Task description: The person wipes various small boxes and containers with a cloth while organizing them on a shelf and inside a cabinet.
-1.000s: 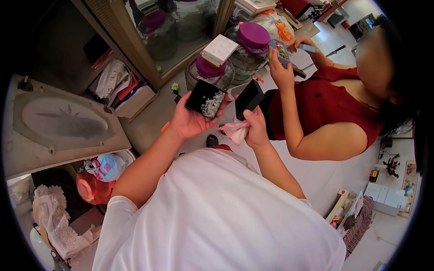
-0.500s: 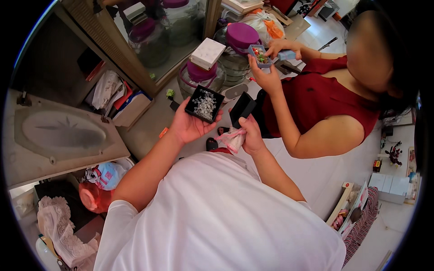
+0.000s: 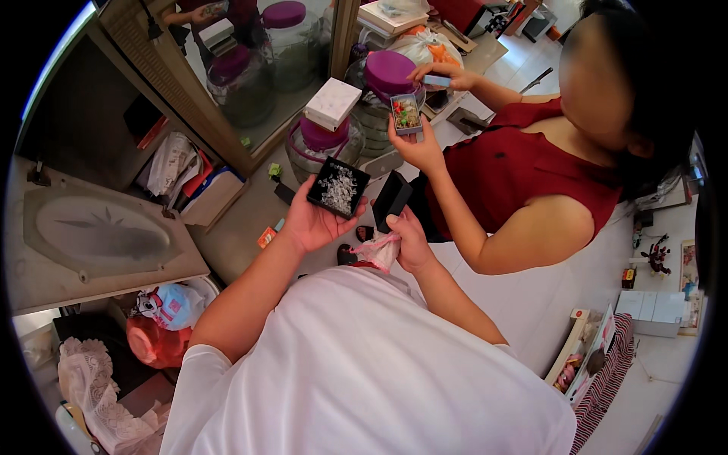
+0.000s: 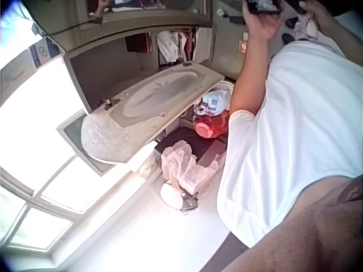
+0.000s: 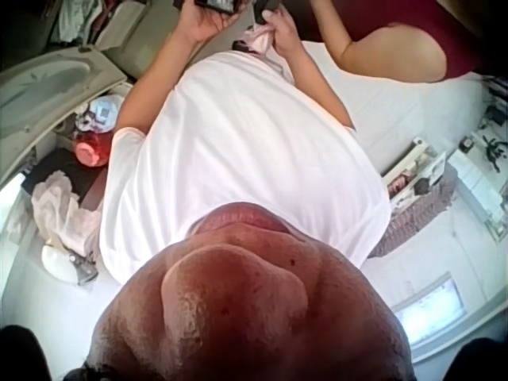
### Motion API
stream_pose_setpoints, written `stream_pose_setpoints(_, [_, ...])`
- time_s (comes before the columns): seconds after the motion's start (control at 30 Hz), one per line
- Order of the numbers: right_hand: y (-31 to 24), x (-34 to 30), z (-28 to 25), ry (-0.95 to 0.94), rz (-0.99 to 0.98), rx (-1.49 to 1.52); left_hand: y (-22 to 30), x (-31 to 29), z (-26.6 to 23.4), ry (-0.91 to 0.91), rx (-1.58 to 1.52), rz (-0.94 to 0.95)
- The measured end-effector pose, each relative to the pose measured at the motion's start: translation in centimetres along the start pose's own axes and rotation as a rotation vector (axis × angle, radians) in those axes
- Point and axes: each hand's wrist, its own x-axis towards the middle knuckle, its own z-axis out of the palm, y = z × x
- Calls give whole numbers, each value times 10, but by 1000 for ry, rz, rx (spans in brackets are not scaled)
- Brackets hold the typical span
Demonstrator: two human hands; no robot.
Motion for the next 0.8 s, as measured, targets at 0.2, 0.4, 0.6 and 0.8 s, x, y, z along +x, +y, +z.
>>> stream_pose_setpoints(0.2, [1,-1,1,-21,4,-28,0,-3,-1,-16,10,-39])
stream_pose_setpoints(0.4, [-1,2,18,-15,-22,-72,4,-16,-2,18,35,-35])
stream_pose_setpoints(0.6, [2,8,27,-33,-46,-103,10,-25,-2,35,70,-17])
stream_pose_setpoints(0.8, [7,16,31,-58,-18,-106,18,-33,-10,15,32,-26])
